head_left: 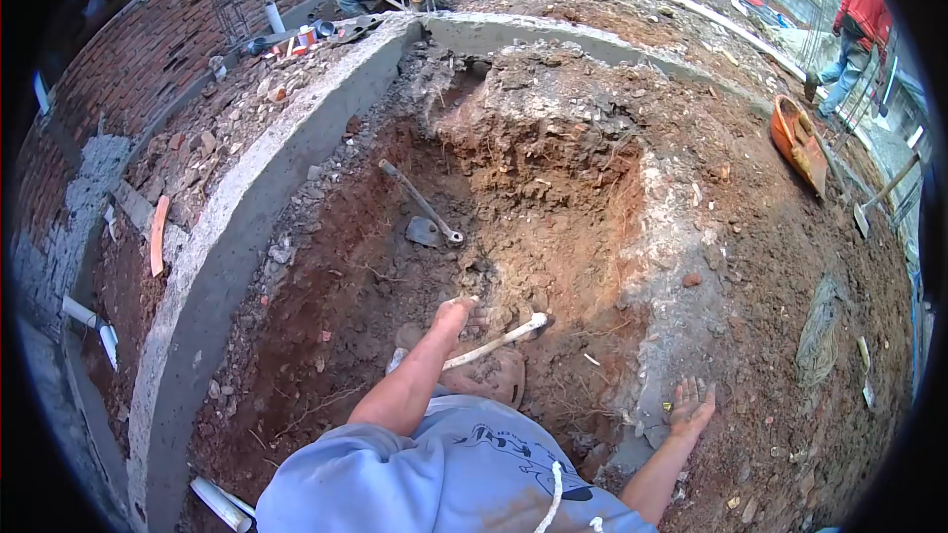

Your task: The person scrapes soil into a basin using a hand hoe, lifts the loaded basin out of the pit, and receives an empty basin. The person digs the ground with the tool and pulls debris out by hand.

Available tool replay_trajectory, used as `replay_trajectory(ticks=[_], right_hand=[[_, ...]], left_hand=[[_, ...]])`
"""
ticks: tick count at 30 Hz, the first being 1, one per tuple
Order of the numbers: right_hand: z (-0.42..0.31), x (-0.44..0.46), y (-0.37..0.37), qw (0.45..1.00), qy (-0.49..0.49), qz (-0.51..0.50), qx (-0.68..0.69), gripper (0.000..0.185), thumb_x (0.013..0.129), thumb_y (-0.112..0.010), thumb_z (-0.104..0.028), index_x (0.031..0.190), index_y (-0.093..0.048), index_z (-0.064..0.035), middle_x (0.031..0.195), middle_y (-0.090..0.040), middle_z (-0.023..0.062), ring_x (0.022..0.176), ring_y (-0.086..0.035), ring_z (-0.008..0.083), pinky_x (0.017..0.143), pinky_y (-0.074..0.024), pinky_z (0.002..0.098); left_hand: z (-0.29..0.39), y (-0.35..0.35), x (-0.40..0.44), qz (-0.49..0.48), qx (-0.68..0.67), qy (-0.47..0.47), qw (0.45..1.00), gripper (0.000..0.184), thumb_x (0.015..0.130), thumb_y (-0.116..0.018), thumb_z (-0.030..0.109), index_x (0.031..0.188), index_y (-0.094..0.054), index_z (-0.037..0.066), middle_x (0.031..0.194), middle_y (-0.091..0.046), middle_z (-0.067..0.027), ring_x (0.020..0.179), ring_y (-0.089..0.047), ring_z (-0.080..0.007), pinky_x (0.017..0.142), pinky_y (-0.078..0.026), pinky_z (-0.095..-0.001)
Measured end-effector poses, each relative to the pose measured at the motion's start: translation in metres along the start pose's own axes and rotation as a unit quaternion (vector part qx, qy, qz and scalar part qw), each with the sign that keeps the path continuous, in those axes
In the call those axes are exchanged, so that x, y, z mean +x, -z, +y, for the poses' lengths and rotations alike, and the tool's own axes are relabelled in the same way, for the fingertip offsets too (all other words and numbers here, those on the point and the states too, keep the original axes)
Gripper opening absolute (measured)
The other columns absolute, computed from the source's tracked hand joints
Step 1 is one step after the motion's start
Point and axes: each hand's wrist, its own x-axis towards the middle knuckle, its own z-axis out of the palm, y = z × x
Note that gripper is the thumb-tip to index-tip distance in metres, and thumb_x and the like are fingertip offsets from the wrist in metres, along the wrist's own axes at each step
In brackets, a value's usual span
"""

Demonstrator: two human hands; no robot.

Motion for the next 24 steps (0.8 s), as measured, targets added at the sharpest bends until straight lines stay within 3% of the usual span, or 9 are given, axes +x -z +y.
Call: replay_trajectory(ticks=[11,24], right_hand=[[0.01,0.015,-0.028,0.999,-0.024,-0.042,-0.014,0.061,0.088,-0.05,-0.05,0.129,-0.041,-0.005,0.135,-0.042,0.0134,0.121,-0.044,0.0282,0.096,-0.0376,0.0383],[0.009,0.005,-0.014,0.999,-0.012,-0.033,-0.004,0.062,0.088,-0.051,-0.048,0.131,-0.039,-0.005,0.133,-0.043,0.0132,0.118,-0.045,0.0278,0.091,-0.0418,0.0379]], left_hand=[[0.004,0.007,-0.011,0.013,-0.024,0.022,0.999,0.029,0.093,-0.048,0.024,0.108,-0.06,0.001,0.092,-0.067,-0.0106,0.074,-0.065,-0.0187,0.065,-0.051,-0.0343],[0.006,-0.007,-0.006,-0.001,0.032,-0.013,0.999,0.028,0.091,-0.053,0.024,0.104,-0.062,0.0,0.088,-0.069,-0.0102,0.073,-0.064,-0.0183,0.08,-0.047,-0.0349]])
